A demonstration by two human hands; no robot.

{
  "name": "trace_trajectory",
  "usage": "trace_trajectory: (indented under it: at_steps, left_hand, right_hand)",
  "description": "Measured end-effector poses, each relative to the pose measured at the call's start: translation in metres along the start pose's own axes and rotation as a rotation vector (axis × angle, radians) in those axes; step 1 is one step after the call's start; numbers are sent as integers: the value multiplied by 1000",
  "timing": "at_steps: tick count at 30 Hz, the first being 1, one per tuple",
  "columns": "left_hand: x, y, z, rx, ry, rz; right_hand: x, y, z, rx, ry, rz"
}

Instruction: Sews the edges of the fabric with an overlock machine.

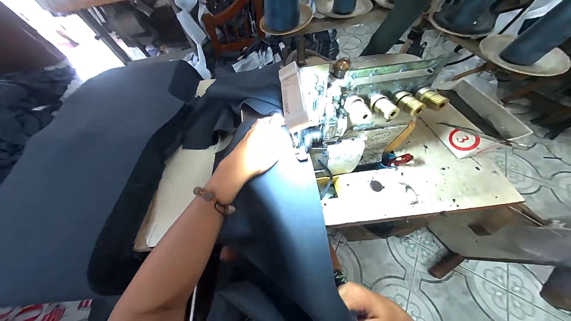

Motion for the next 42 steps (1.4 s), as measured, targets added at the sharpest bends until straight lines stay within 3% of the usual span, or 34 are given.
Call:
trace_trajectory:
  at_steps: [4, 8, 11, 13, 15, 19, 22, 26, 29, 32, 35, 38, 40, 42]
  left_hand:
    - [-16, 8, -37, 8, 58, 31]
    - [-19, 27, -58, 128, 138, 25]
    - [-34, 32, -76, 295, 67, -141]
    - [-22, 37, -45, 347, 79, -92]
    - [-14, 28, 21, 342, 118, -17]
    - [-46, -23, 158, 350, 178, 11]
    - [-59, -21, 206, 356, 183, -107]
    - [-56, 39, 161, 311, 282, -282]
    - [-71, 68, 101, 249, 429, -179]
    - [-81, 76, 51, 258, 483, -99]
    - [-82, 79, -10, 254, 475, 3]
    - [-90, 65, -35, 185, 260, 70]
    - [-87, 57, -12, 57, 199, 96]
    - [-80, 57, 39, -96, 211, -65]
  right_hand:
    - [18, 19, -9, 236, -91, 105]
    - [29, 37, -21, 476, -273, 211]
    - [31, 47, -36, 592, -368, 227]
    - [33, 53, -45, 642, -387, 189]
    - [33, 58, -50, 634, -422, 140]
    - [28, 71, -55, 454, -473, 30]
    - [33, 74, -65, 397, -433, -170]
    - [39, 66, -94, 507, -332, -581]
    - [38, 59, -120, 697, -276, -837]
    - [35, 52, -142, 773, -193, -912]
    - [35, 51, -149, 756, -221, -672]
    - [35, 64, -139, 759, -244, -143]
    - [32, 74, -123, 754, -220, 384]
    - [35, 81, -105, 718, -176, 854]
Point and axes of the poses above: each hand's wrist, its own z-axis away from the middle knuckle, its own y-axis out of the back of the hand, x = y × z, the point moved 6 cm from there along -z, towards the middle knuckle, and after that the axes turned 6 degrees about z, right-handed, at the moved point
